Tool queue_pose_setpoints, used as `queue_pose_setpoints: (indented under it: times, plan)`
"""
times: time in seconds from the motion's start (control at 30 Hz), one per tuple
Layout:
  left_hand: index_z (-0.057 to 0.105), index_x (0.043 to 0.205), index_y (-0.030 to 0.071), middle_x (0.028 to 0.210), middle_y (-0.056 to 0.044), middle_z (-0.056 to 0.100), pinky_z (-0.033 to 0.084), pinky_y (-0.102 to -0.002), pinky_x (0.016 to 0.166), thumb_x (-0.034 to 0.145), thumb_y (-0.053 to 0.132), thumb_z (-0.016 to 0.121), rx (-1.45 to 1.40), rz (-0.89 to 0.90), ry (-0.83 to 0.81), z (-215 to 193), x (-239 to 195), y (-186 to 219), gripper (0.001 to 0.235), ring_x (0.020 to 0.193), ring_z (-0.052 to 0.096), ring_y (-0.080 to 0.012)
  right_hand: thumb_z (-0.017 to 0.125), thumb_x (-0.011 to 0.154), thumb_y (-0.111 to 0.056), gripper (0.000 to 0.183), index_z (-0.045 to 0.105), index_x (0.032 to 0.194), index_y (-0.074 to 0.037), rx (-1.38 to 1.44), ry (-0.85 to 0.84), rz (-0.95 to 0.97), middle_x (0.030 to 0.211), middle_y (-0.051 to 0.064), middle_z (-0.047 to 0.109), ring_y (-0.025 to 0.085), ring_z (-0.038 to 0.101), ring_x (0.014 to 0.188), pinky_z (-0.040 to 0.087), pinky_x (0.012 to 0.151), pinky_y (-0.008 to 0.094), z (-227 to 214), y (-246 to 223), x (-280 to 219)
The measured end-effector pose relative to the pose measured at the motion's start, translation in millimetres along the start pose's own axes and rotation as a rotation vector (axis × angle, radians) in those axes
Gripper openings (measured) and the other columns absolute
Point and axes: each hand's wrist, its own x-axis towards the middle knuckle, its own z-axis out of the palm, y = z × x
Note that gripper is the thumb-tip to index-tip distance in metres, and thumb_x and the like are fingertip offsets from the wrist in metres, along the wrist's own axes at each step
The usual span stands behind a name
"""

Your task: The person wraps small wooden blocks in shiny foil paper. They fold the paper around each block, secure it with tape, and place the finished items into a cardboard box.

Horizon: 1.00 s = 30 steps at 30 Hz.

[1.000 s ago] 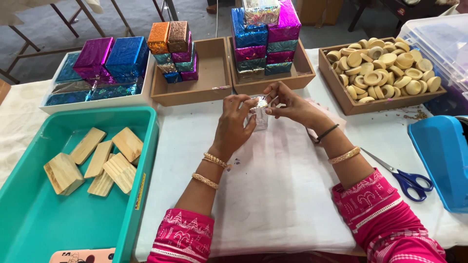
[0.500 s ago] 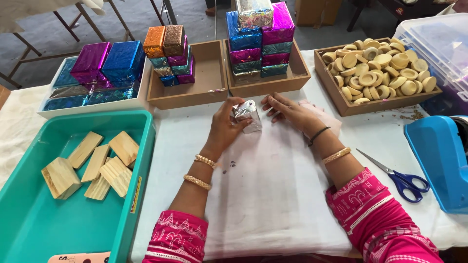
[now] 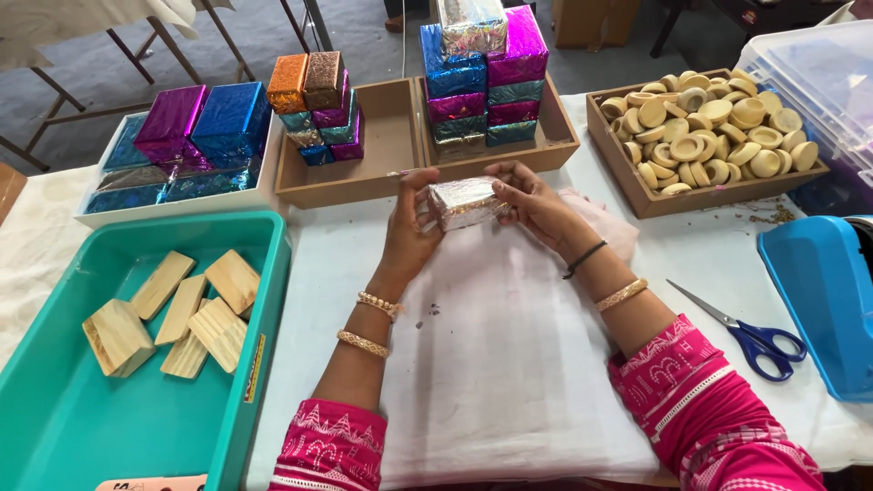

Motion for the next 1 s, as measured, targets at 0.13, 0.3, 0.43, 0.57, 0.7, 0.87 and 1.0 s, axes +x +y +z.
queue_pose_setpoints:
  times: [0.13, 0.3, 0.43, 0.57, 0.7, 0.87, 1.0]
  plan:
    - [0.033, 0.15, 0.016, 0.143, -0.014, 0.051, 0.061, -0.033, 0.092, 0.085, -0.018, 0.061, -0.042, -0.136, 0.053, -10.9, -1.9, -21.3, 0.078, 0.125, 0.061, -0.0209, 0.073, 0.096, -0.026, 0.047, 0.052, 0.135, -0.011, -0.017, 0.105, -0.095, 0.12, 0.002, 0.058, 0.008, 0.061, 0.096, 0.055, 0.073, 0.024, 16.1, -3.5, -3.8]
    - [0.025, 0.153, 0.012, 0.125, -0.017, 0.058, 0.065, -0.036, 0.09, 0.09, 0.002, 0.069, -0.534, -0.41, 0.054, -8.2, -1.5, -2.1, 0.078, 0.112, 0.067, -0.0212, 0.072, 0.096, -0.023, 0.043, 0.051, 0.132, -0.016, -0.091, 0.153, -0.167, 0.117, -0.002, 0.058, 0.007, 0.06, 0.1, 0.054, 0.08, 0.025, 27.5, -6.7, -9.4]
    - [0.029, 0.15, 0.008, 0.125, -0.016, 0.06, 0.066, -0.035, 0.086, 0.092, 0.006, 0.071, -0.5, -0.407, 0.106, -5.0, -2.4, -8.4, 0.072, 0.11, 0.067, -0.0187, 0.071, 0.098, -0.025, 0.039, 0.052, 0.13, -0.014, -0.056, 0.09, -0.168, 0.116, -0.001, 0.061, 0.007, 0.062, 0.102, 0.055, 0.08, 0.026, 25.0, -2.5, -7.8]
    - [0.036, 0.144, 0.006, 0.117, -0.015, 0.064, 0.066, -0.034, 0.081, 0.089, 0.002, 0.072, -0.454, -0.398, 0.176, -10.9, -1.9, -14.5, 0.066, 0.103, 0.068, -0.019, 0.069, 0.098, -0.029, 0.042, 0.054, 0.134, -0.013, -0.118, 0.077, -0.127, 0.116, 0.002, 0.066, 0.009, 0.063, 0.104, 0.055, 0.084, 0.027, 27.9, -2.8, -7.1]
    - [0.038, 0.145, 0.005, 0.108, -0.016, 0.066, 0.062, -0.032, 0.078, 0.088, 0.002, 0.073, -0.512, -0.387, 0.254, -18.8, -6.0, -39.2, 0.066, 0.094, 0.068, -0.0193, 0.064, 0.096, -0.035, 0.05, 0.055, 0.139, -0.012, -0.222, 0.029, -0.022, 0.12, -0.002, 0.067, 0.008, 0.065, 0.102, 0.057, 0.084, 0.026, 37.9, -7.1, -8.9]
    - [0.031, 0.145, 0.005, 0.115, -0.017, 0.068, 0.06, -0.03, 0.081, 0.09, 0.009, 0.075, -0.542, -0.414, 0.376, -5.7, -4.0, -32.6, 0.07, 0.097, 0.068, -0.0189, 0.065, 0.101, -0.03, 0.049, 0.057, 0.14, -0.003, -0.193, -0.006, -0.049, 0.114, 0.005, 0.068, 0.01, 0.063, 0.097, 0.054, 0.082, 0.027, 36.7, 18.2, -2.4]
    - [0.023, 0.143, 0.013, 0.116, -0.011, 0.066, 0.064, -0.033, 0.075, 0.084, 0.014, 0.076, -0.492, -0.613, 0.414, 19.0, -5.7, -16.9, 0.079, 0.094, 0.071, -0.02, 0.061, 0.103, -0.026, 0.042, 0.054, 0.138, -0.002, -0.021, 0.192, -0.128, 0.114, 0.005, 0.068, 0.01, 0.063, 0.094, 0.053, 0.082, 0.027, 52.2, 33.6, 0.9]
